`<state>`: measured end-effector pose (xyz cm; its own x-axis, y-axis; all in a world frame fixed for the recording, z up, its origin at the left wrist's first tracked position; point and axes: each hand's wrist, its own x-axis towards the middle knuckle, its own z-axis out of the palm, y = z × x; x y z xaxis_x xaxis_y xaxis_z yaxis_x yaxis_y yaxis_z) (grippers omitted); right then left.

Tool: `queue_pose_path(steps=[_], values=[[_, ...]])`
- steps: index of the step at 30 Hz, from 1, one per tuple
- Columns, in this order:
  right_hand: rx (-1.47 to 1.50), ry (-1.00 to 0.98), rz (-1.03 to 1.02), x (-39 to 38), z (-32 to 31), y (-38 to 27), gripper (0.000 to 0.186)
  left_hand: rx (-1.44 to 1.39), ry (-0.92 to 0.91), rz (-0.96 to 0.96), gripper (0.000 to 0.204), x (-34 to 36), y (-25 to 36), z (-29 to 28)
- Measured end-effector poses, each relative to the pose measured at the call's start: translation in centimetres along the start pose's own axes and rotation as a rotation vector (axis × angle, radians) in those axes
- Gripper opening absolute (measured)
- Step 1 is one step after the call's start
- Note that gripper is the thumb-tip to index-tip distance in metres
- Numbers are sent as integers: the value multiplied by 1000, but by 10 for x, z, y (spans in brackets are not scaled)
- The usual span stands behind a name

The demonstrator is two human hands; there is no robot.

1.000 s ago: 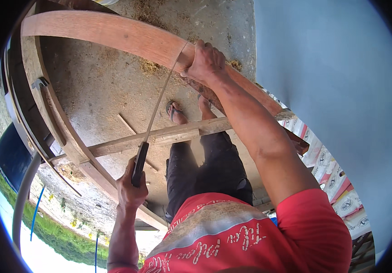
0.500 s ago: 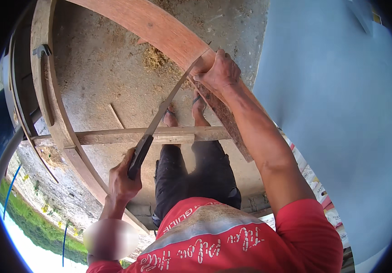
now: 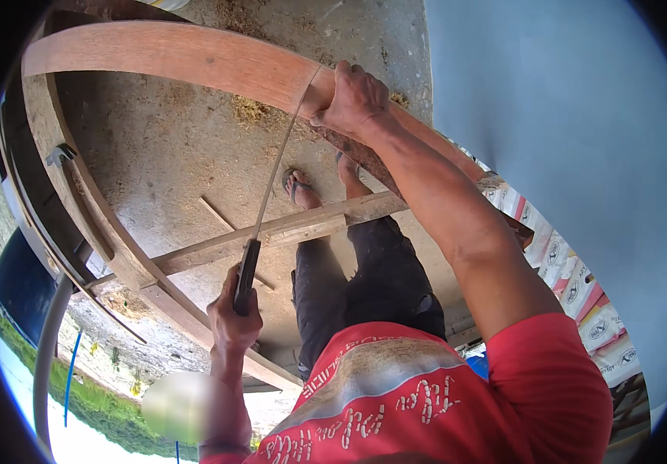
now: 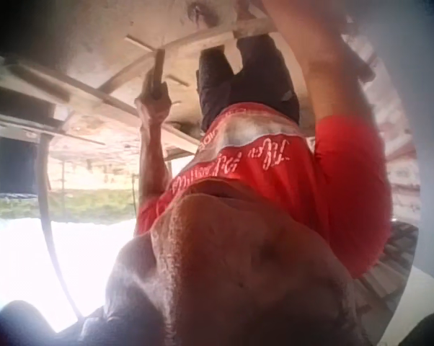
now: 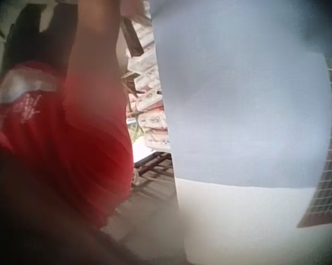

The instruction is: The person marks a wooden board using a square and pencil, cuts the board with a handsaw, and then nails wooden pieces together to form a shelf structure inside a room.

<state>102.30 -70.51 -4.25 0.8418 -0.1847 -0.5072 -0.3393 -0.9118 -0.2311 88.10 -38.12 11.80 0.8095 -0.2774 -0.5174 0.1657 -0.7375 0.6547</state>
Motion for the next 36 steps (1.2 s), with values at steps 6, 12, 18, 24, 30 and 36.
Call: queue_pose_path(steps=[6,12,18,24,30,36], values=[[75,-147,-51,0,1,-45,85,61,66,-38,49,154,20,41],[30,-96,-4,7,7,11,86,82,-183,-373,53,-50,15,-27],[80,3,-78,5,1,-40,84,65,39,-86,46,157,20,43],[17,-92,31,8,11,11,81,3,-63,-175,52,47,15,25],[-22,5,17,-1,0,-8,86,10,7,-34,50,6,-12,5],[47,-18,-54,-14,12,-38,85,70,57,-51,44,146,20,44]])
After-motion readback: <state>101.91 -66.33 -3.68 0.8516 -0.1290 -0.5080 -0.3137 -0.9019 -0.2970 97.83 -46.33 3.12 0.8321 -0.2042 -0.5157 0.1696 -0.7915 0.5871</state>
